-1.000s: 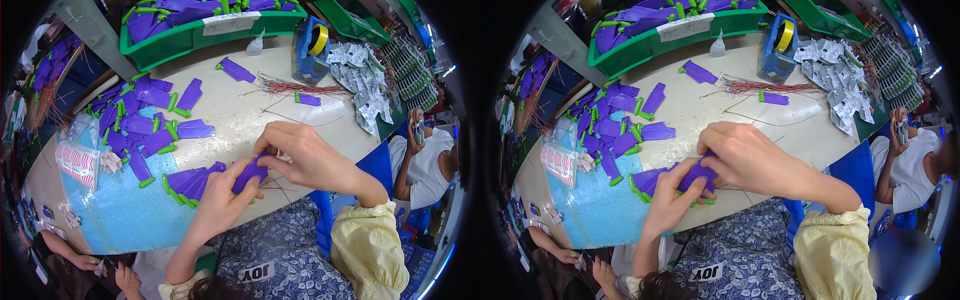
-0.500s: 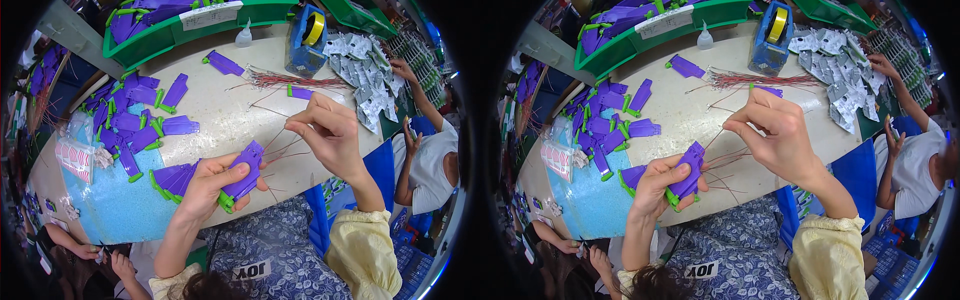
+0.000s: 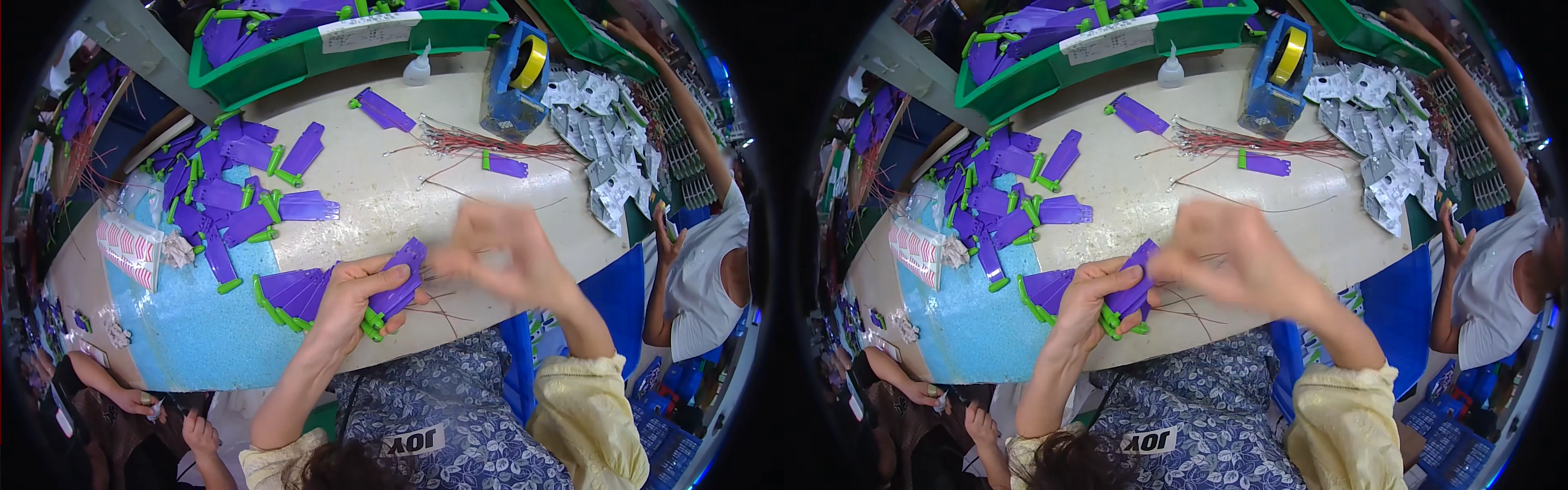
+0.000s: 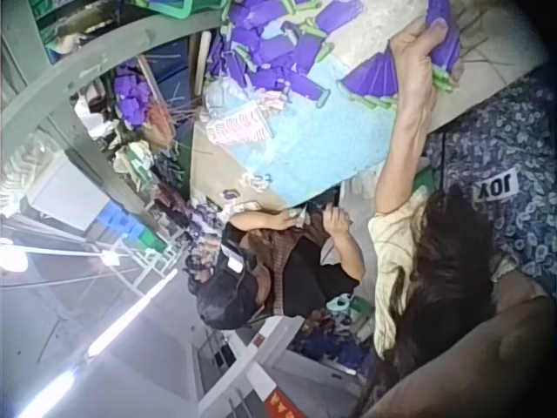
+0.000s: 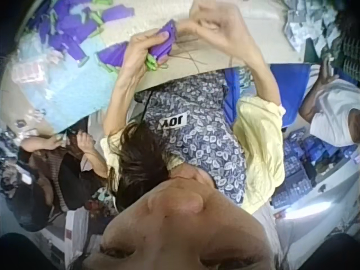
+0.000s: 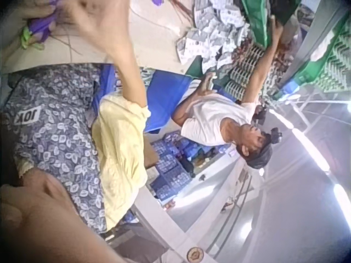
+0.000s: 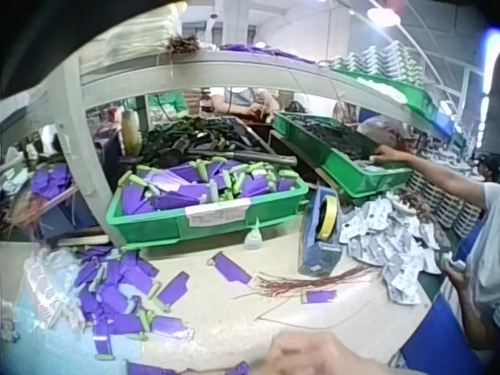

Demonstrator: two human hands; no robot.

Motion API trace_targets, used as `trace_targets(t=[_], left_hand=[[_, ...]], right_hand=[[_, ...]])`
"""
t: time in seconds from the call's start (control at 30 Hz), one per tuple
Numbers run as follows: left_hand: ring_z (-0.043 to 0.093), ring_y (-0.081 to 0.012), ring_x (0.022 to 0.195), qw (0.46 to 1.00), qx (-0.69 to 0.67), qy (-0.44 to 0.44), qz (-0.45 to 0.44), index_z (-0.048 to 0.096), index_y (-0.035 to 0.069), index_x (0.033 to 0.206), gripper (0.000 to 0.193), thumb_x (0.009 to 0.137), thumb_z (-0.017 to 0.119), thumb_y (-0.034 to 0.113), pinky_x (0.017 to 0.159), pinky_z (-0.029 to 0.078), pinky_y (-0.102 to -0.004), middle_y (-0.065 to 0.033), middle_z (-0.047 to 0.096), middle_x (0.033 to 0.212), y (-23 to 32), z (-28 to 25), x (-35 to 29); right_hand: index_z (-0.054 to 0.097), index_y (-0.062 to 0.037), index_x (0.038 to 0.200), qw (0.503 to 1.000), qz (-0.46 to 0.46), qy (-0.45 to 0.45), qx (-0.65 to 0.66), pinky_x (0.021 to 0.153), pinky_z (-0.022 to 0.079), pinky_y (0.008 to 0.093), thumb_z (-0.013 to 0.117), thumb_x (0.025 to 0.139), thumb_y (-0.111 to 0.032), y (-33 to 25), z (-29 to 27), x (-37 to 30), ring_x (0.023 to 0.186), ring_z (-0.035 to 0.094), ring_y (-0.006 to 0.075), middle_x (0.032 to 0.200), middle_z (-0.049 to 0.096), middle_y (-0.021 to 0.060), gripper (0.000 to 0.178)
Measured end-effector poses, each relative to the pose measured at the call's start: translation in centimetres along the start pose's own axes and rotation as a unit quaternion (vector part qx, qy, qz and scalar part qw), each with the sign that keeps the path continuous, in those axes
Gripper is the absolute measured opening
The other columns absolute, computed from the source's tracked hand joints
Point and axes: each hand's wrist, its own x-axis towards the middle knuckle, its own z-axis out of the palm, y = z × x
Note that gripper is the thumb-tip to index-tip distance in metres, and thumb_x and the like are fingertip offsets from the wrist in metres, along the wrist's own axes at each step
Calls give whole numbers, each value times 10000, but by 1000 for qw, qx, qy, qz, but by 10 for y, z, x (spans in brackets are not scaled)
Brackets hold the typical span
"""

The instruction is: The person assembles purple and green plastic components by hand at a workbench. They repeatedly pick up a purple piece, attach a green piece, and insert a thin red wire into the assembly. Completed units are placed into a green bin on the table.

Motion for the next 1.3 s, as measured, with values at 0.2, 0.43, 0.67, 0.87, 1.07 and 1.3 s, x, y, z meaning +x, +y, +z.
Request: trace_targets(t=[0.2,0.43,0.67,0.87,1.07,1.3], left_hand=[[582,-84,517,975,213,-6,58,678,-12,1038,197,969,631,167,460,432,-232,-91,732,841,-15,18,-10],[609,-83,559,924,371,18,91,616,-25,1114,220,979,608,149,508,469,-247,-97,744,868,-27,18,-37],[650,-393,677,755,616,-35,222,603,81,1167,244,945,628,178,592,514,-456,-132,699,840,-44,32,-18],[669,-371,731,744,594,-16,304,591,57,1142,219,947,616,155,598,522,-448,-138,685,984,-43,39,-5],[675,-344,712,715,654,31,245,622,44,1161,269,902,665,100,605,505,-415,-151,692,819,-33,45,-6],[675,-268,688,625,721,10,299,638,55,1088,243,852,689,85,597,510,-381,-98,696,988,-37,33,-24]], right_hand=[[633,77,1069,911,35,214,-351,874,487,447,771,779,-183,104,24,140,1017,609,378,1002,671,229,413],[557,54,970,894,-196,169,-365,750,478,409,616,722,-37,38,43,98,870,571,338,898,550,167,271],[609,15,1022,980,-63,91,-164,841,497,399,691,789,-55,77,10,-29,964,573,344,989,583,150,257],[673,12,962,904,25,230,-361,837,503,407,700,790,-35,128,-38,-37,991,573,332,954,600,130,181],[706,7,968,930,12,200,-307,764,501,358,706,787,13,143,-54,-41,891,615,284,965,645,128,181],[742,4,969,991,81,109,7,663,524,326,713,831,-55,49,-6,-44,700,680,233,832,724,148,153]])
